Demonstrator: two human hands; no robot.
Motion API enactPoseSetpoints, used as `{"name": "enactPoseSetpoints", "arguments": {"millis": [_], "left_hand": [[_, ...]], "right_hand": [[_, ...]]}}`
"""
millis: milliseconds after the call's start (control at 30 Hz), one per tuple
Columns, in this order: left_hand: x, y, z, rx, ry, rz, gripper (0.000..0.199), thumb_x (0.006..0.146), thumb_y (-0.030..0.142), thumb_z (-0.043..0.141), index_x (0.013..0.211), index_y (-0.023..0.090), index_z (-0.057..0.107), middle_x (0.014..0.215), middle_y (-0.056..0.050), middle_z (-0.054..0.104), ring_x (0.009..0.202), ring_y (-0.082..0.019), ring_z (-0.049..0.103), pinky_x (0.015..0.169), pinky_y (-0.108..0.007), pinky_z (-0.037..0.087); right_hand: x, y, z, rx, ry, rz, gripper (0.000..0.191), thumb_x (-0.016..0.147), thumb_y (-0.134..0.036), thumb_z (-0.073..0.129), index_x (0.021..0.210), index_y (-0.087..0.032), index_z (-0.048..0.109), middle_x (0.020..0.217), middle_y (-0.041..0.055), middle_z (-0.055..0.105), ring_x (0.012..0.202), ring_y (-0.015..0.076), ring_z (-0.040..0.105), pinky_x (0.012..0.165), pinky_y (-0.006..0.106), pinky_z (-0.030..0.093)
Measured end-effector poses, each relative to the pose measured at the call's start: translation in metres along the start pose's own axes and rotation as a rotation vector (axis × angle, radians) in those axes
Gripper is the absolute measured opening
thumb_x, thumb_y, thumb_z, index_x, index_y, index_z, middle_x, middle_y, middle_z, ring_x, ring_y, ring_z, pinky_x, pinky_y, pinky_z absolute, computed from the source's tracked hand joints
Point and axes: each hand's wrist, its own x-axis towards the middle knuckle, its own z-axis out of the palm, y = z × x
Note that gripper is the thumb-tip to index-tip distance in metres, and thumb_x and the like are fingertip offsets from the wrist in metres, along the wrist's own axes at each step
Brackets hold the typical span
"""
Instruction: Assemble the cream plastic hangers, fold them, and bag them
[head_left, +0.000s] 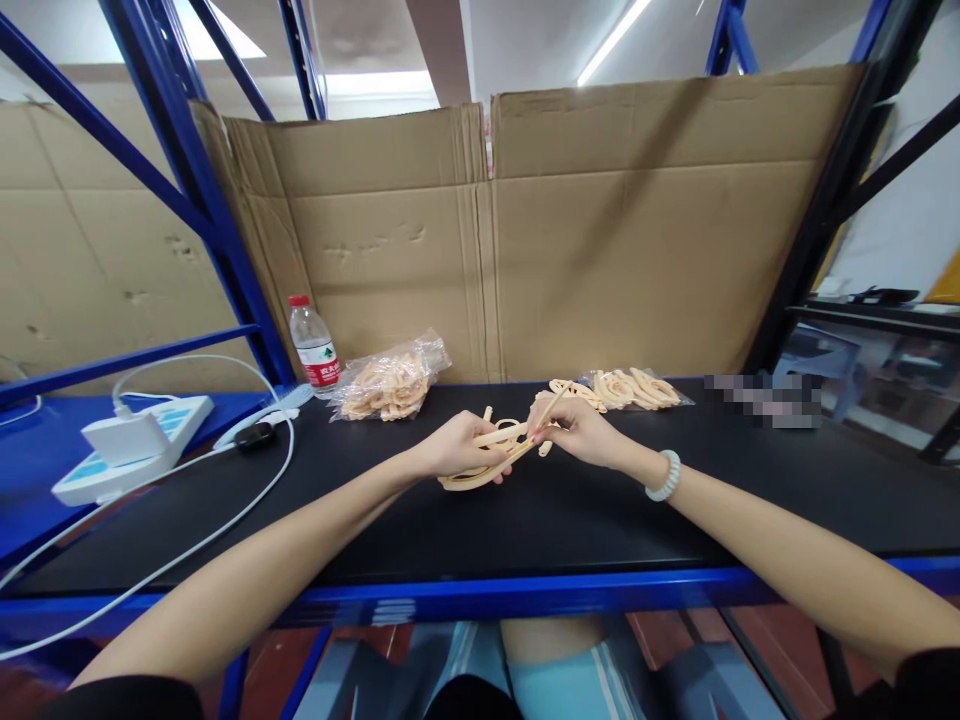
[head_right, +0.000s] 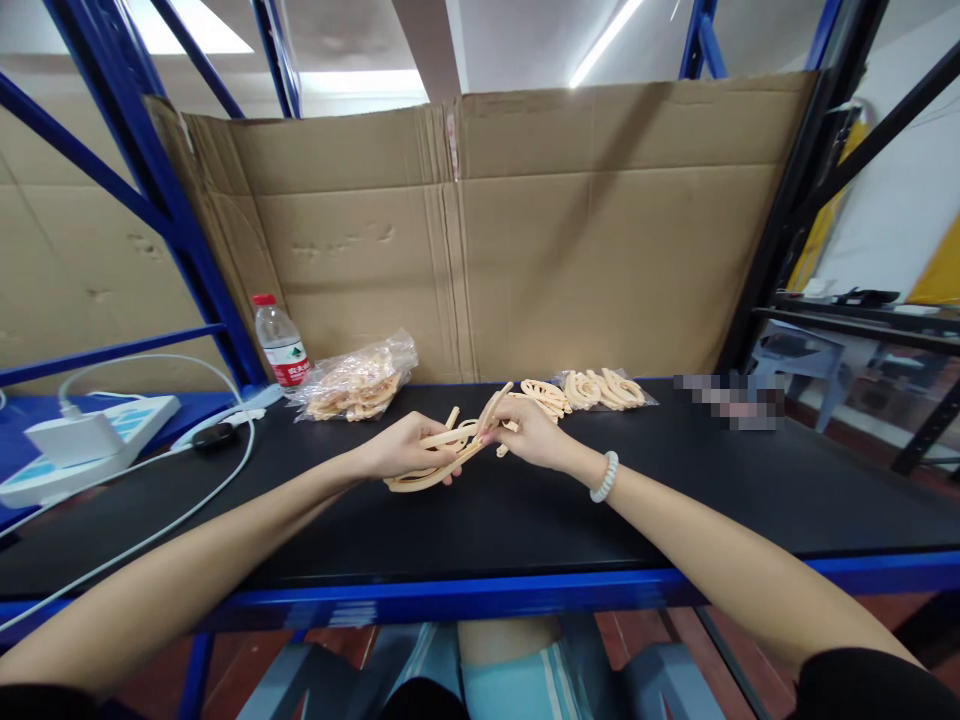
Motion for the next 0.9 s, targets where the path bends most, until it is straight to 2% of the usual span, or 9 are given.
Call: {"name": "enactPoseSetpoints", "arguments": {"millis": [233, 500, 767, 900], "left_hand": [[0.0006, -0.0018, -0.0012, 0.058, -0.003, 0.005, 0.020, 0.079, 0.025, 0.057, 0.080, 0.011, 0.071, 0.076, -0.007, 0.075, 0.068, -0.017, 0.071, 0.061, -0.020, 0.052], [-0.0003, -0.0013, -0.0021, 0.019, -0.028, 0.003, 0.018, 0.079, 0.025, 0.059, 0.082, 0.012, 0.071, 0.078, -0.007, 0.075, 0.067, -0.016, 0.071, 0.060, -0.020, 0.052], [-0.0014, -0.0004, -0.0029, -0.101, -0.061, 0.014, 0.015, 0.078, 0.026, 0.062, 0.079, 0.012, 0.070, 0.077, -0.006, 0.075, 0.062, -0.015, 0.069, 0.058, -0.021, 0.051], [-0.0032, 0.0028, -0.0041, -0.156, -0.044, -0.009, 0.020, 0.077, 0.030, 0.066, 0.083, 0.011, 0.069, 0.079, -0.008, 0.074, 0.063, -0.016, 0.069, 0.057, -0.021, 0.050]], "right_hand": [[0.0010, -0.0046, 0.0024, -0.082, 0.040, -0.184, 0.017, 0.082, -0.009, 0.060, 0.069, -0.020, 0.065, 0.076, 0.0036, 0.064, 0.081, 0.0188, 0.054, 0.074, 0.035, 0.046], [0.0011, -0.0046, 0.0022, -0.058, 0.024, -0.199, 0.020, 0.083, -0.008, 0.056, 0.067, -0.020, 0.062, 0.073, 0.0033, 0.061, 0.080, 0.0188, 0.054, 0.073, 0.035, 0.046], [0.0006, -0.0038, 0.0052, 0.114, 0.028, -0.033, 0.014, 0.081, -0.018, 0.062, 0.067, -0.019, 0.063, 0.072, 0.0014, 0.057, 0.071, 0.0161, 0.054, 0.067, 0.032, 0.044], [0.0011, 0.0049, 0.0050, 0.248, 0.042, 0.143, 0.017, 0.077, -0.030, 0.068, 0.068, -0.018, 0.062, 0.071, 0.0013, 0.057, 0.067, 0.0149, 0.054, 0.062, 0.029, 0.044]]}}
